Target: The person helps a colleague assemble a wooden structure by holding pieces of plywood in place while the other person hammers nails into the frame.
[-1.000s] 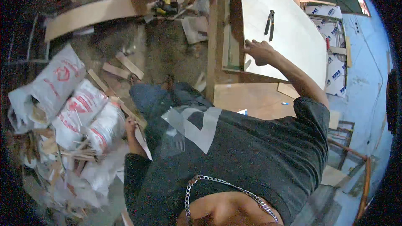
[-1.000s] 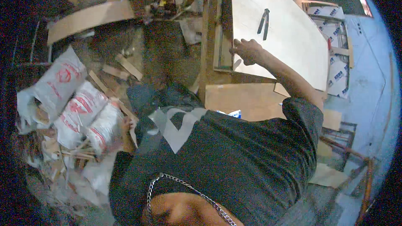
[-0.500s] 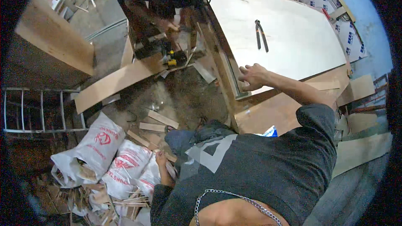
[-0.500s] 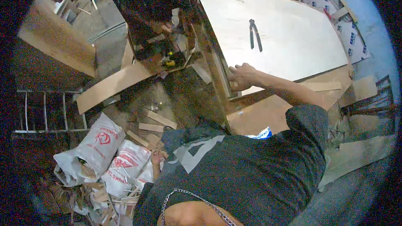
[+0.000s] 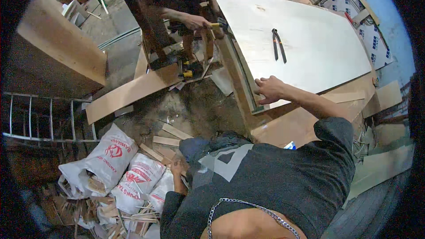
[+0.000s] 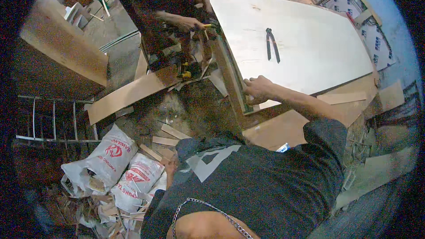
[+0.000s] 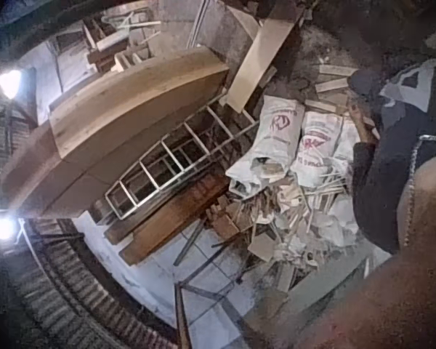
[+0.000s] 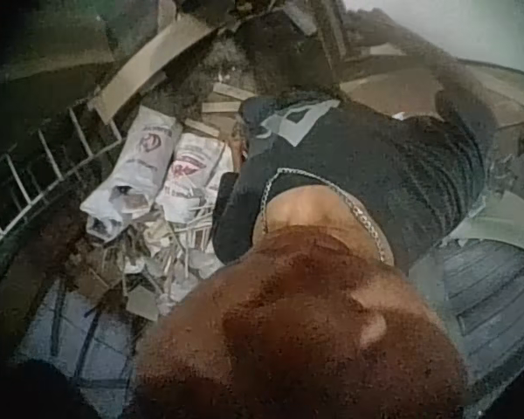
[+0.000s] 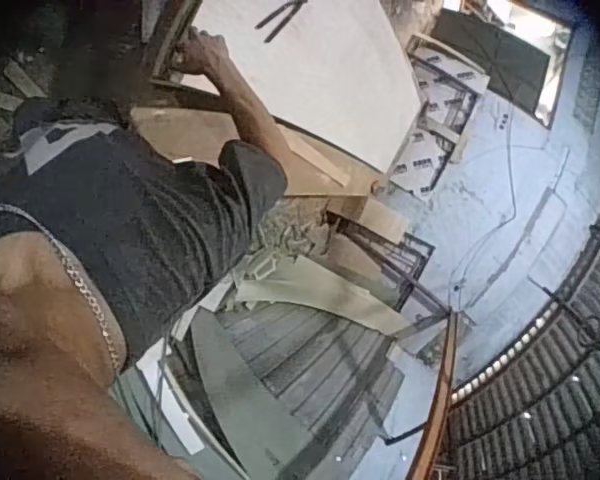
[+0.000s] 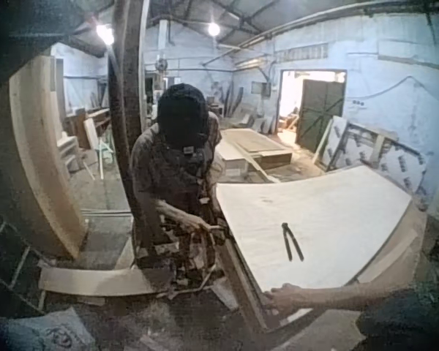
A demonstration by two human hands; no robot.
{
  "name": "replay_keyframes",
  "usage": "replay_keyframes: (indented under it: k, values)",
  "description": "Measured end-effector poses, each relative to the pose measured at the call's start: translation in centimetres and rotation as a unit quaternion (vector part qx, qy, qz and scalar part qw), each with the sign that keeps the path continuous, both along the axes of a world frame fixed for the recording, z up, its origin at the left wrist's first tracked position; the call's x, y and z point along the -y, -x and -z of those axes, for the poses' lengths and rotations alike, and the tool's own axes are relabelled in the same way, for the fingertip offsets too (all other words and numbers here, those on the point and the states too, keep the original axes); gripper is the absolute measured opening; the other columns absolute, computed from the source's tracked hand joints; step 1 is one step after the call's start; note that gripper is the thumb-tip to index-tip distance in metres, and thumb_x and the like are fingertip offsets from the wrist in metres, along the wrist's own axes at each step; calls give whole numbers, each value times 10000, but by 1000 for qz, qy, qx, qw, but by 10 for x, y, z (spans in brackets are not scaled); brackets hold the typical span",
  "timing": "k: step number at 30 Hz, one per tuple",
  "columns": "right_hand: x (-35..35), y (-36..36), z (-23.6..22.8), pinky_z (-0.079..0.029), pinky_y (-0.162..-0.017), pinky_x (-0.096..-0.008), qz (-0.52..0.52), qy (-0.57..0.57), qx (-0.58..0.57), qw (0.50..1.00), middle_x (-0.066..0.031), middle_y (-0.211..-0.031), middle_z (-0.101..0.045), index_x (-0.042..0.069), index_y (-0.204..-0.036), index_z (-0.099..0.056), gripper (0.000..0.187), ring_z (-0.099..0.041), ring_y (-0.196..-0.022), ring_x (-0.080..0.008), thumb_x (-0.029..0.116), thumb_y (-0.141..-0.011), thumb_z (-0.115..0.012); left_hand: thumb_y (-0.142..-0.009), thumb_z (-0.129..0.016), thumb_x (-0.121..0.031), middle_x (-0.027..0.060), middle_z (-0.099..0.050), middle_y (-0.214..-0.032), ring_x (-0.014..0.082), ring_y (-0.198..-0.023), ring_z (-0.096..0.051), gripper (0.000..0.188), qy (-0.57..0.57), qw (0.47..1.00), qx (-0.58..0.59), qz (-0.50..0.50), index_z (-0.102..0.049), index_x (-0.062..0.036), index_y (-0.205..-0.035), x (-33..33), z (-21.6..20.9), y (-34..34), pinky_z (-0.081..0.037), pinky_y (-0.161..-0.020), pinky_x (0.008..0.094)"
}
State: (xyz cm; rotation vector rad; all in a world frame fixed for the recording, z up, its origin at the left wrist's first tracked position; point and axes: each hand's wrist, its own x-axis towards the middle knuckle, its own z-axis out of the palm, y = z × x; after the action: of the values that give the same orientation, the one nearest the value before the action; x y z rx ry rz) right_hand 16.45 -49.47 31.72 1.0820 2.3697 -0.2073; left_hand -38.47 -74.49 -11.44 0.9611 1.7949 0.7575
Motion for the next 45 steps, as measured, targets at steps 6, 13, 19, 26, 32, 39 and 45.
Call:
replay_keyframes:
  k: [6, 13, 19, 26, 32, 39, 45]
  values:
    - [-1, 7, -2, -507, -685, -429, 13, 17, 12, 1000, -173, -1123, -484, 162, -1032, -610, 462, -555, -973, -303, 505, -724, -577, -842, -590, -287, 119, -644, -837, 211, -676, -602, 312, 83, 996, -23, 8, -587, -12, -989, 21, -10, -8, -474, -541, 319]
    - [-7, 9, -2, -503, -711, -429, 16, 55, 5, 998, -178, -1114, -501, 158, -1027, -623, 457, -551, -991, -298, 503, -732, -574, -815, -624, -250, 128, -633, -879, 252, -728, -588, 333, 21, 998, 22, -59, -575, 24, -999, 14, -15, -1, -470, -644, 347]
    - [-3, 15, -10, -491, -684, -413, 61, 45, -4, 997, -142, -1038, -505, 146, -997, -639, 414, -542, -988, -272, 451, -719, -601, -862, -592, -211, 140, -593, -971, 216, -874, -564, 336, -118, 988, 94, -17, -538, 30, -1090, -152, -176, -114, -452, -763, 301]
    - [9, 4, 4, -504, -655, -403, 158, 38, -9, 987, -128, -1029, -493, 113, -908, -646, 332, -540, -958, -254, 370, -697, -637, -805, -626, -354, 163, -506, -1223, 332, -1170, -443, 543, -373, 751, -69, 541, -485, -46, -1229, -347, -270, -314, -368, -972, 424]
    - [10, 37, -19, -526, -667, -380, 261, -2, 14, 965, -101, -1073, -492, 120, -922, -635, 233, -536, -961, -239, 242, -724, -612, -802, -552, -285, 147, -536, -1148, 335, -1141, -461, 348, -534, 512, -194, 645, -556, -81, -1083, -465, -246, -401, -303, -996, 513]
    - [33, 39, 15, -506, -628, -374, 360, -60, -1, 931, -50, -1001, -505, 166, -916, -618, 285, -538, -964, -211, 201, -639, -678, -779, -527, -156, 50, -611, -969, 241, -971, -562, 191, -434, 480, -228, 727, -621, -126, -943, -478, -267, -409, -399, -913, 397]
    - [26, 37, 9, -507, -627, -379, 331, -19, 1, 943, -57, -992, -503, 162, -949, -620, 304, -539, -945, -223, 208, -652, -667, -839, -459, -194, 89, -496, -1264, 241, -1159, -478, 388, -419, 356, -271, 790, -489, -106, -1215, -481, -292, -408, -308, -1015, 431]
